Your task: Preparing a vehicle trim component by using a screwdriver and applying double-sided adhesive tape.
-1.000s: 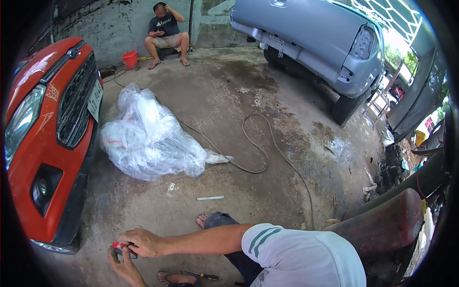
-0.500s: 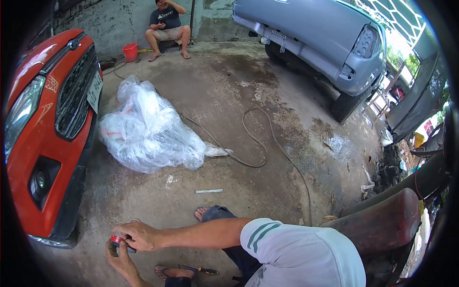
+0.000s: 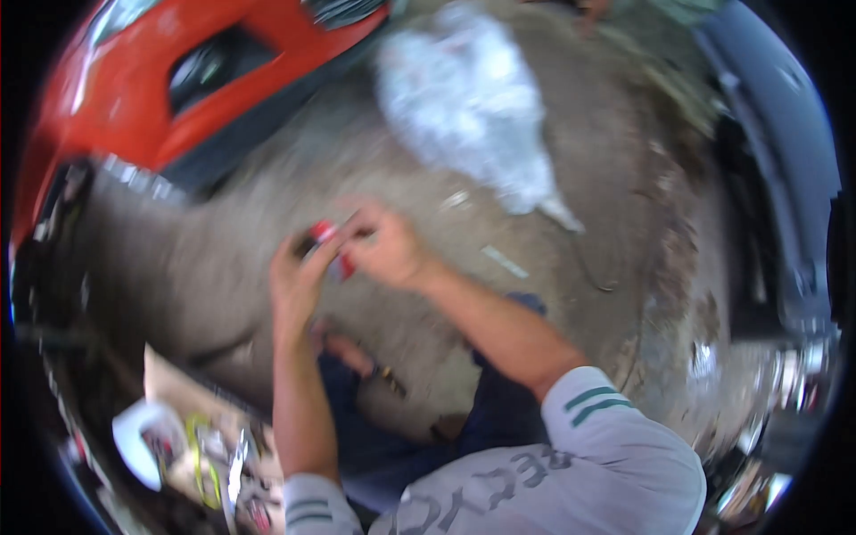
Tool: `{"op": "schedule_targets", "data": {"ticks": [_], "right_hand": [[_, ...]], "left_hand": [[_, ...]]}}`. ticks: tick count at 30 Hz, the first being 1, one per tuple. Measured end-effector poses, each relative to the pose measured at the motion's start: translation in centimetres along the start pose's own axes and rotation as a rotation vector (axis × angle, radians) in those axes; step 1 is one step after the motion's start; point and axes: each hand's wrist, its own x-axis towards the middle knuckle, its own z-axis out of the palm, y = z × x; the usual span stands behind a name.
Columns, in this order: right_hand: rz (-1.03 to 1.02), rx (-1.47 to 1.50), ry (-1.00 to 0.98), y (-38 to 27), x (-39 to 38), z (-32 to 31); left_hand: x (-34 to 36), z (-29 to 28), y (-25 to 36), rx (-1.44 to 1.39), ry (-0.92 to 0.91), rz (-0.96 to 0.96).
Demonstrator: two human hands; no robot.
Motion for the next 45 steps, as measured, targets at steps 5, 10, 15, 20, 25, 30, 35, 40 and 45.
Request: {"op": "schedule_targets", "data": {"ticks": [5, 10, 15, 20, 25, 30, 35, 40, 45], "right_hand": [[0.087, 0.159, -0.184, -0.7, 0.7, 0.1], [0.124, 0.258, -0.196, 0.0, 0.5, 0.3], [0.139, 0.271, -0.195, -0.4, 0.6, -0.1], [0.133, 0.277, -0.174, -0.5, 0.8, -0.2], [0.097, 0.220, -0.154, -0.8, 0.6, -0.2], [-0.002, 0.077, -0.096, -0.8, 0.0, 0.1], [-0.220, -0.206, 0.024, -1.2, -0.4, 0.7], [-0.167, -0.179, -0.066, -0.5, 0.3, 1.2], [0.001, 0.060, -0.036, 0.2, 0.6, 0.4]], "left_hand": [[-1.0, -1.2, 0.6, -0.051, 0.105, -0.143], [-1.5, -1.6, 0.6, -0.103, 0.085, -0.183], [-1.6, -1.2, 0.6, -0.207, 0.032, -0.224], [-1.6, -1.4, 0.6, -0.336, -0.014, -0.284], [-1.7, -1.8, -0.2, -0.321, -0.185, -0.205], [-1.8, -1.1, 0.4, -0.083, -0.135, -0.119], [-2.2, -0.6, 0.4, 0.044, 0.015, -0.051], [-2.3, -1.6, -0.3, 0.311, 0.097, 0.199], [-1.2, -0.4, -0.2, 0.305, 0.094, 0.314]]}}
